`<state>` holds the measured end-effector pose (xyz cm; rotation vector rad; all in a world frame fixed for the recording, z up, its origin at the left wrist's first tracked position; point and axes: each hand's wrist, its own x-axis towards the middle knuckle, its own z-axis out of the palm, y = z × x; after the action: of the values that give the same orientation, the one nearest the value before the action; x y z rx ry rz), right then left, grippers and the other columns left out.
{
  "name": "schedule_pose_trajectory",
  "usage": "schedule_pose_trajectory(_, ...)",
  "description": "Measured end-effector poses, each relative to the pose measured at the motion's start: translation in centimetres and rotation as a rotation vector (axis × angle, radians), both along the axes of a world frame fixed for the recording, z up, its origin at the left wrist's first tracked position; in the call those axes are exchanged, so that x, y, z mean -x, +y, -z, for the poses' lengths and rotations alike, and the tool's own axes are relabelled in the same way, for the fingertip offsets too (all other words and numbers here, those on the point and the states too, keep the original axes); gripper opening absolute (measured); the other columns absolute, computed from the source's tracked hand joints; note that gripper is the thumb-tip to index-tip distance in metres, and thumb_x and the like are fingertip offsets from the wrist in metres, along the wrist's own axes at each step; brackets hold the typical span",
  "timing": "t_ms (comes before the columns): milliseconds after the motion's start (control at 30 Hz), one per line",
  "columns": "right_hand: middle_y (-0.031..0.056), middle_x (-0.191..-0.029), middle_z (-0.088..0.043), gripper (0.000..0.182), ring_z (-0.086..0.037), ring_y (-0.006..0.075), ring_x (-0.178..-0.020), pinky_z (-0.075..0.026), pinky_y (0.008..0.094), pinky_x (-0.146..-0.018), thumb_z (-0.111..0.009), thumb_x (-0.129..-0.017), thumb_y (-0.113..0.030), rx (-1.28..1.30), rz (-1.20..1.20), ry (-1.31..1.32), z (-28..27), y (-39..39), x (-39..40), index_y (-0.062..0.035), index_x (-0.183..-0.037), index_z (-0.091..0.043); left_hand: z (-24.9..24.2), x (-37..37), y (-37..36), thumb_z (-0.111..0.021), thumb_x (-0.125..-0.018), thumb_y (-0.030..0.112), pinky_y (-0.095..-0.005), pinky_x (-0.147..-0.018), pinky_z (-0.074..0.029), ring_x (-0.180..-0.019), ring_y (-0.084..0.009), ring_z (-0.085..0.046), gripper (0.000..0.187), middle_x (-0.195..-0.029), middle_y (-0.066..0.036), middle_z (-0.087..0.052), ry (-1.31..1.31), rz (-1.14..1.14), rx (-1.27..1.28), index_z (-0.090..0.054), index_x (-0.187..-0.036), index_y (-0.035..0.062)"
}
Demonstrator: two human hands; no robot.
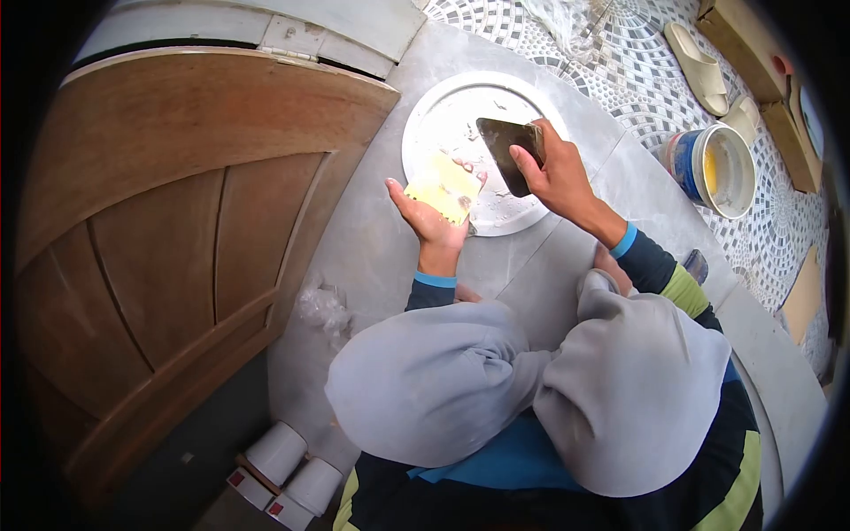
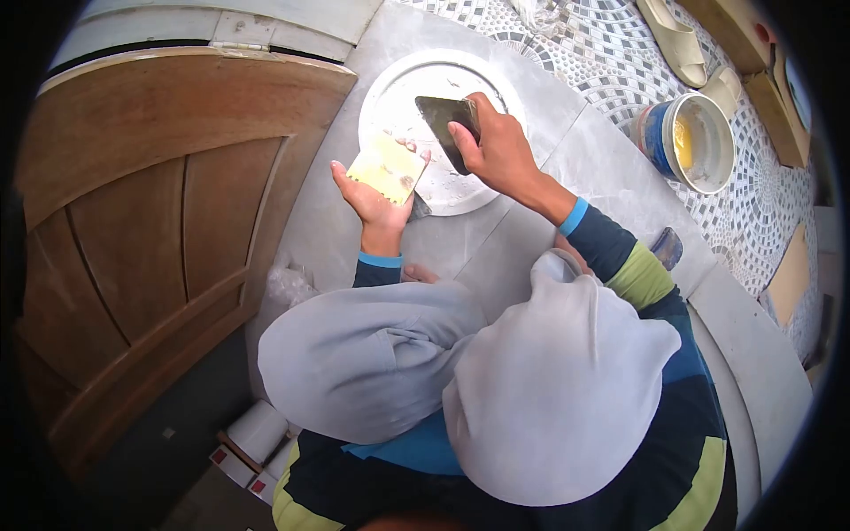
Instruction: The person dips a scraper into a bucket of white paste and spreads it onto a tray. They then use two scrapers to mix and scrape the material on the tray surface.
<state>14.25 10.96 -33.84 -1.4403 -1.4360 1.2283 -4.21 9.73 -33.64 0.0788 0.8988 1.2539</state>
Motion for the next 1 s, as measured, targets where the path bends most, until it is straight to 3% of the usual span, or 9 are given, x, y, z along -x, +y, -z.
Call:
schedule_pose_trajectory(100, 0.0080, -0.091, -0.063, 0.024, -0.063, 0.0247, -0.070, -0.048, 0.0366, -0.052, -0.060, -0.075, -0.005, -0.529, -0.108, -0.230, -1.5, -3.6, 2.6, -0.0046, -0.100, -0.057, 0.2, -0.5, 0.1, -0.022, -0.084, 0.070, -0.0488, -0.100, -0.036, -0.109, -0.0324, -0.049, 0.088, -0.122, -0.018, -0.049, 0.124, -0.045, -0.028, -0.040, -0.131, -0.0016)
schedule_pose_trajectory(300, 0.0140, -0.097, -0.054, 0.046, -0.056, 0.0255, -0.069, -0.049, 0.0358, -0.051, -0.060, -0.068, -0.002, -0.480, -0.358, -0.598, -0.5, -6.2, 5.4, 0.0055, -0.112, -0.049, 0.5, -0.6, 0.0, -0.017, -0.086, 0.068, -0.0432, -0.098, -0.038, -0.109, -0.0311, -0.049, 0.086, -0.121, -0.017, -0.050, 0.321, -0.071, -0.066, -0.044, -0.126, -0.0037)
schedule_pose_trajectory(467, 0.0142, -0.095, -0.054, 0.040, -0.059, 0.0282, -0.073, -0.048, 0.0380, -0.051, -0.060, -0.070, -0.002, -0.267, -0.425, -0.690, 0.0, -3.4, 4.6, 0.0046, -0.108, -0.050, 0.1, -1.4, 0.3, -0.016, -0.089, 0.065, -0.0393, -0.097, -0.039, -0.107, -0.0293, -0.051, 0.082, -0.117, -0.019, -0.052, 0.391, -0.125, -0.068, -0.045, -0.125, -0.0037)
schedule_pose_trajectory(533, 0.0131, -0.084, -0.054, 0.028, -0.060, 0.0265, -0.071, -0.049, 0.0357, -0.051, -0.061, -0.070, -0.008, -0.392, -0.284, -0.542, -1.1, -4.2, 4.3, 0.0037, -0.095, -0.054, -0.2, -0.5, -0.1, -0.023, -0.091, 0.061, -0.0395, -0.094, -0.042, -0.103, -0.0272, -0.055, 0.076, -0.115, -0.018, -0.055, 0.273, -0.115, -0.089, -0.047, -0.123, -0.0033)
schedule_pose_trajectory(667, 0.0167, -0.083, -0.058, 0.015, -0.059, 0.0330, -0.070, -0.047, 0.0417, -0.060, -0.054, -0.080, -0.009, -0.184, -0.063, -0.109, -1.8, -3.2, 1.9, 0.0014, -0.092, -0.057, 2.2, 1.3, 0.0, -0.036, -0.095, 0.048, -0.0383, -0.091, -0.045, -0.102, -0.0242, -0.057, 0.057, -0.115, -0.015, -0.056, 0.406, 0.065, -0.123, -0.049, -0.119, -0.0021)
schedule_pose_trajectory(700, 0.0188, -0.077, -0.057, 0.017, -0.057, 0.0356, -0.068, -0.045, 0.0415, -0.061, -0.051, -0.085, -0.012, 0.066, -0.042, -0.036, -1.8, -2.7, 0.7, 0.0021, -0.093, -0.057, 2.4, 1.3, 0.0, -0.045, -0.093, 0.034, -0.0359, -0.089, -0.046, -0.100, -0.0228, -0.057, 0.043, -0.111, -0.013, -0.057, 0.321, 0.041, -0.096, -0.048, -0.117, -0.0007)
schedule_pose_trajectory(733, 0.0185, -0.073, -0.058, 0.020, -0.057, 0.0362, -0.067, -0.045, 0.0402, -0.062, -0.052, -0.086, -0.015, 0.032, 0.007, -0.066, -1.4, -2.4, 0.3, 0.0021, -0.094, -0.056, 2.6, 1.1, -0.2, -0.054, -0.091, 0.021, -0.0335, -0.087, -0.047, -0.099, -0.0213, -0.058, 0.033, -0.108, -0.011, -0.058, 0.235, 0.021, -0.066, -0.047, -0.116, 0.0007)
schedule_pose_trajectory(867, 0.0188, -0.084, -0.057, 0.018, -0.059, 0.0377, -0.074, -0.046, 0.0445, -0.063, -0.054, -0.083, -0.011, -0.108, -0.131, -0.007, -1.5, -4.5, 2.5, 0.0007, -0.097, -0.055, 4.0, -0.5, -0.8, -0.047, -0.095, 0.019, -0.0267, -0.082, -0.047, -0.093, -0.0138, -0.057, 0.016, -0.096, -0.006, -0.056, 0.165, 0.016, 0.036, -0.053, -0.103, 0.0069)
schedule_pose_trajectory(1000, 0.0188, -0.091, -0.057, 0.022, -0.059, 0.0386, -0.075, -0.047, 0.0467, -0.063, -0.055, -0.080, -0.008, -0.159, -0.223, -0.156, -1.7, -4.8, 3.7, -0.0003, -0.100, -0.052, 3.9, -1.4, -1.2, -0.030, -0.098, 0.042, -0.0362, -0.097, -0.040, -0.112, -0.0236, -0.051, 0.055, -0.126, -0.015, -0.050, 0.342, 0.179, -0.011, -0.043, -0.131, -0.0005)
